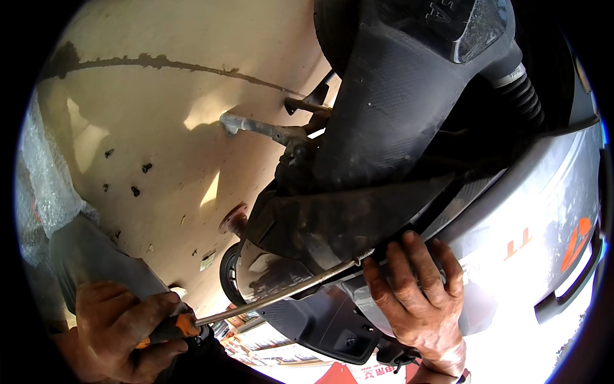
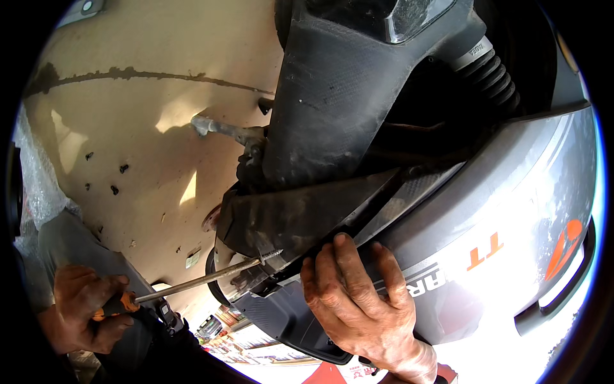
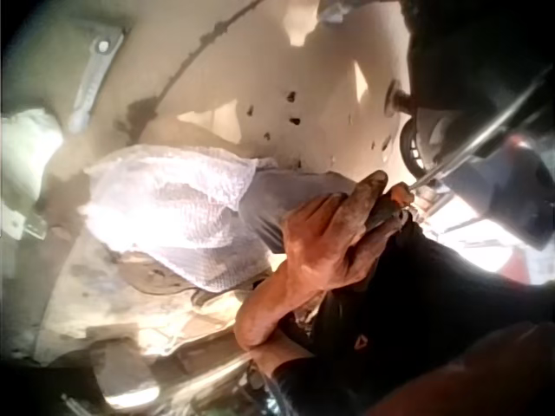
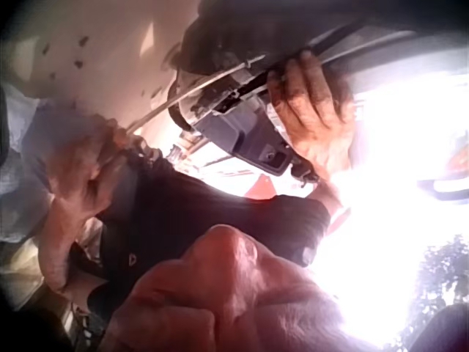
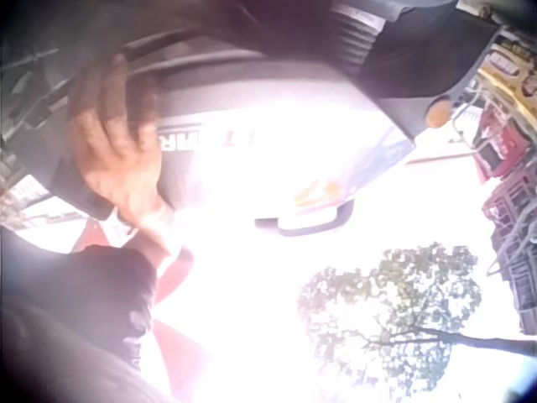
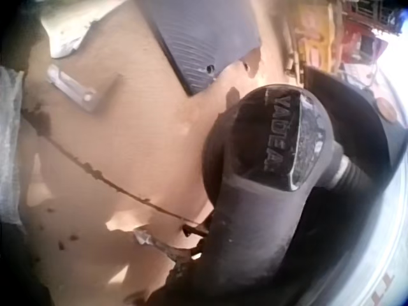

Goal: The person uses a screwdriver to tighten screws on the side panel of a scooter. They work on multiple fasteners along the edge of the panel, securing it to the frame. The person also handles small plastic clips and adjusts the panel alignment during the process.

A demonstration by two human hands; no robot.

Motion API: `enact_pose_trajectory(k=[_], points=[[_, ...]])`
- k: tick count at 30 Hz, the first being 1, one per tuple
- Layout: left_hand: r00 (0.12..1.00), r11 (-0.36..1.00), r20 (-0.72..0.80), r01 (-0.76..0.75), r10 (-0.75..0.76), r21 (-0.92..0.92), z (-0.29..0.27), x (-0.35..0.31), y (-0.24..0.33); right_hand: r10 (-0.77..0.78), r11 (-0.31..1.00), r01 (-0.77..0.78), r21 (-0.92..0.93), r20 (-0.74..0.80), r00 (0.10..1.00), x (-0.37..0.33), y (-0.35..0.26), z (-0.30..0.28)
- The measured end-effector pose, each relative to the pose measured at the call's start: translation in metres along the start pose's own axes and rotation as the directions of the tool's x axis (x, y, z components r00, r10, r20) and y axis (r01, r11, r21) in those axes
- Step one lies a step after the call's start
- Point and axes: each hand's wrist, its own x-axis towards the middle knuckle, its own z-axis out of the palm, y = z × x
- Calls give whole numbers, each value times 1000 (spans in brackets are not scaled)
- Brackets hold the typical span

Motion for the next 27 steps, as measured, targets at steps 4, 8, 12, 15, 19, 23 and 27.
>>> enact_pose_trajectory(k=[4, 8, 12, 15, 19, 23, 27], points=[[998, 996, -39, -48, 44, -79, 7, 5, -6, -39, 999, 39, -8, -11, 999, -2, 2, -4], [993, 982, -83, -91, 79, -163, 11, 11, -2, -84, 996, 84, -14, -17, 996, -6, 6, -3], [1000, 1000, 22, -8, 9, -20, -4, 26, 15, -115, 993, 115, 13, -38, 993, -7, 10, 6], [975, 971, 82, -215, 207, 101, -13, 44, 18, -113, 992, 115, 55, -33, 993, -8, 12, 7], [627, 657, -198, -715, 754, 239, 32, 47, -25, -120, 991, 122, 52, -39, 992, -7, 14, 6], [994, 987, -3, -112, 113, -112, -4, 60, 23, -142, 987, 145, 75, -43, 989, -12, 13, 9], [997, 981, -13, -74, 73, -180, 0, 62, 20, -128, 988, 131, 87, -41, 991, -13, 12, 11]])
